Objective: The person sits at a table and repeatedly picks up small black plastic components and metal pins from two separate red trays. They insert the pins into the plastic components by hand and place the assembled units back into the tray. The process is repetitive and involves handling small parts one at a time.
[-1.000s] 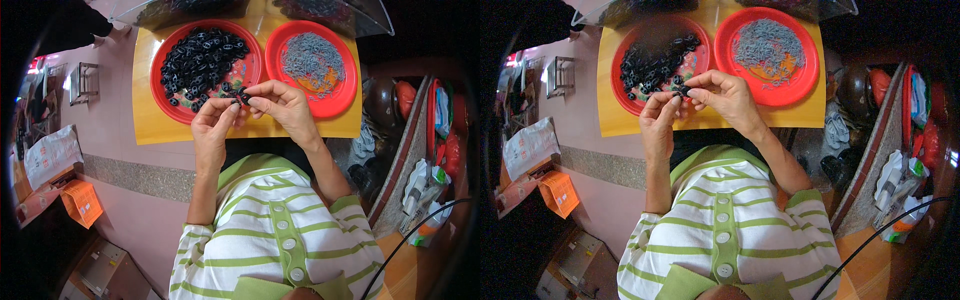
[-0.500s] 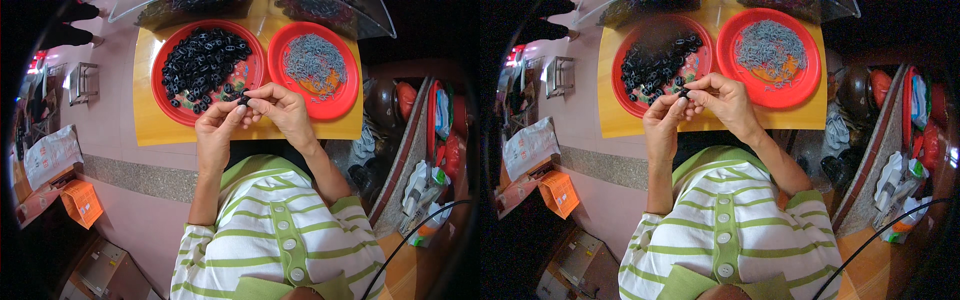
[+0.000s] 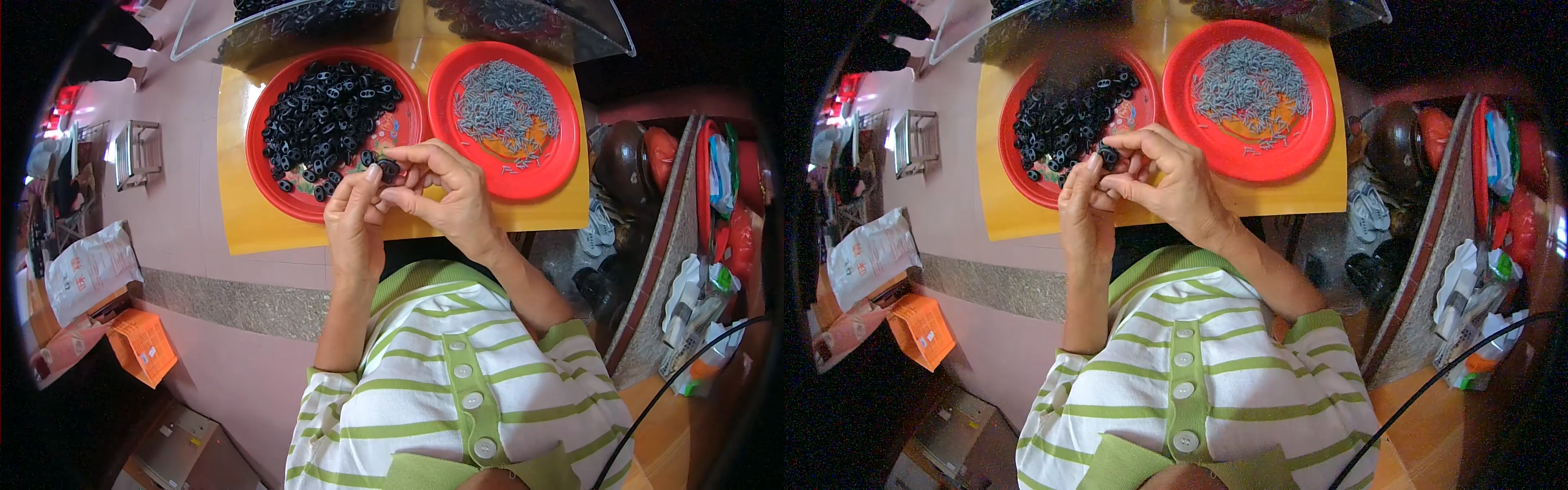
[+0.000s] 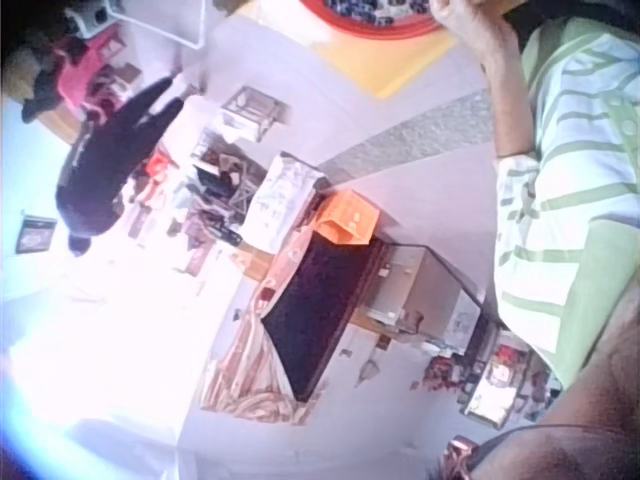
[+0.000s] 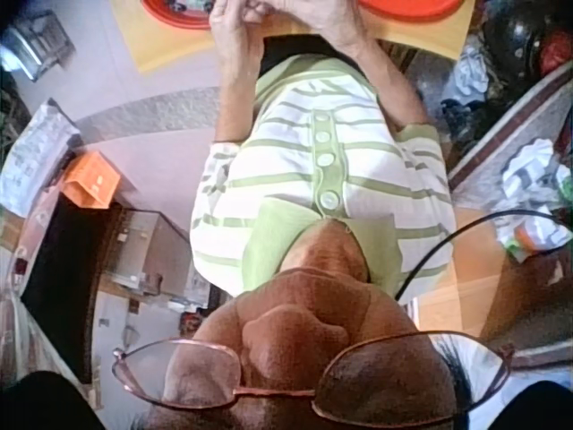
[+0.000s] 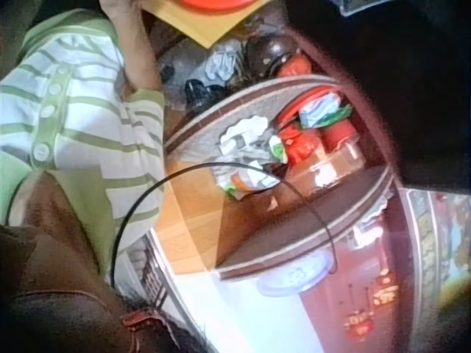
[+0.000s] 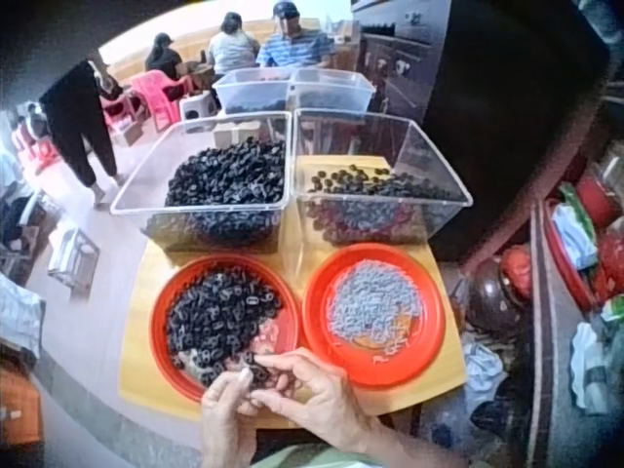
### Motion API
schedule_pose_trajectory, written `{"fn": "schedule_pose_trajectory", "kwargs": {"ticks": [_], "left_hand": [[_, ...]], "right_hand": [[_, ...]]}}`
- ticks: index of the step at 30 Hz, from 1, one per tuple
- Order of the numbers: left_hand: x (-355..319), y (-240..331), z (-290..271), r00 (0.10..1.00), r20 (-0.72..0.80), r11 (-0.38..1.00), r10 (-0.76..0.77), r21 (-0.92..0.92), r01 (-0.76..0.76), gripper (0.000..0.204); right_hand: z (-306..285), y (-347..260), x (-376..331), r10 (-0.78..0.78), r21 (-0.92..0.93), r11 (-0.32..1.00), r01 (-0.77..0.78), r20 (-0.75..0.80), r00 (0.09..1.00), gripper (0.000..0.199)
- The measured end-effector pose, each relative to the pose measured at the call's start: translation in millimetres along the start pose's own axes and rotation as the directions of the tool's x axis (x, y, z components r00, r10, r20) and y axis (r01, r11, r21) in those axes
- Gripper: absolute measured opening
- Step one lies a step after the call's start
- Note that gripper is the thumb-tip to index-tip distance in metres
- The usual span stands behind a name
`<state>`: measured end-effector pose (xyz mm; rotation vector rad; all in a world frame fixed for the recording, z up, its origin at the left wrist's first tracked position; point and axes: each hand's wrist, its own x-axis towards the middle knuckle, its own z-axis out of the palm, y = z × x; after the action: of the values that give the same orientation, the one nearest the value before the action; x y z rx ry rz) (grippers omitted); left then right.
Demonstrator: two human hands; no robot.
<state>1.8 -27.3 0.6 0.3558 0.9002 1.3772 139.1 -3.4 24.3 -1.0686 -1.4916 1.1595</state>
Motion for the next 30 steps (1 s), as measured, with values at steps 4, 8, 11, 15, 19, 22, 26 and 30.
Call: {"fn": "schedule_pose_trajectory", "kwargs": {"ticks": [4, 8, 11, 15, 19, 22, 26, 30], "left_hand": [[-1, -8, -1, 0.997, 0.038, 0.995, -0.068, -0.067, 0.071, 0.014], [-7, -6, 25, 0.997, -0.038, 0.997, 0.068, -0.031, -0.070, 0.013], [-5, -10, 23, 0.954, 0.093, 0.931, 0.284, 0.214, -0.297, 0.017], [-2, -18, 13, 0.879, 0.280, 0.831, 0.386, 0.308, -0.463, 0.020], [-4, -24, 13, 0.904, 0.301, 0.884, 0.303, 0.267, -0.385, 0.019], [-4, -31, 12, 0.909, 0.285, 0.897, 0.306, 0.234, -0.375, 0.016], [-5, -34, 12, 0.915, 0.263, 0.908, 0.305, 0.208, -0.363, 0.015], [-6, -32, 12, 0.924, 0.242, 0.908, 0.296, 0.229, -0.351, 0.015]], "right_hand": [[-1, 5, 0, -0.075, -0.118, 0.990, 0.072, -0.017, 0.997, 0.031], [-6, 17, 1, -0.044, 0.017, 0.999, 0.044, 0.008, 0.999, 0.028], [-9, 17, -4, 0.158, 0.407, 0.897, -0.169, 0.062, 0.986, 0.024], [-19, 9, -9, 0.240, 0.456, 0.846, -0.278, 0.140, 0.961, 0.025], [-27, 9, -17, 0.262, 0.419, 0.857, -0.299, 0.145, 0.954, 0.022], [-29, 9, -21, 0.242, 0.366, 0.887, -0.282, 0.150, 0.958, 0.021], [-26, 10, -22, 0.250, 0.390, 0.876, -0.284, 0.136, 0.959, 0.019], [-26, 9, -18, 0.251, 0.417, 0.857, -0.304, 0.177, 0.952, 0.019]]}}
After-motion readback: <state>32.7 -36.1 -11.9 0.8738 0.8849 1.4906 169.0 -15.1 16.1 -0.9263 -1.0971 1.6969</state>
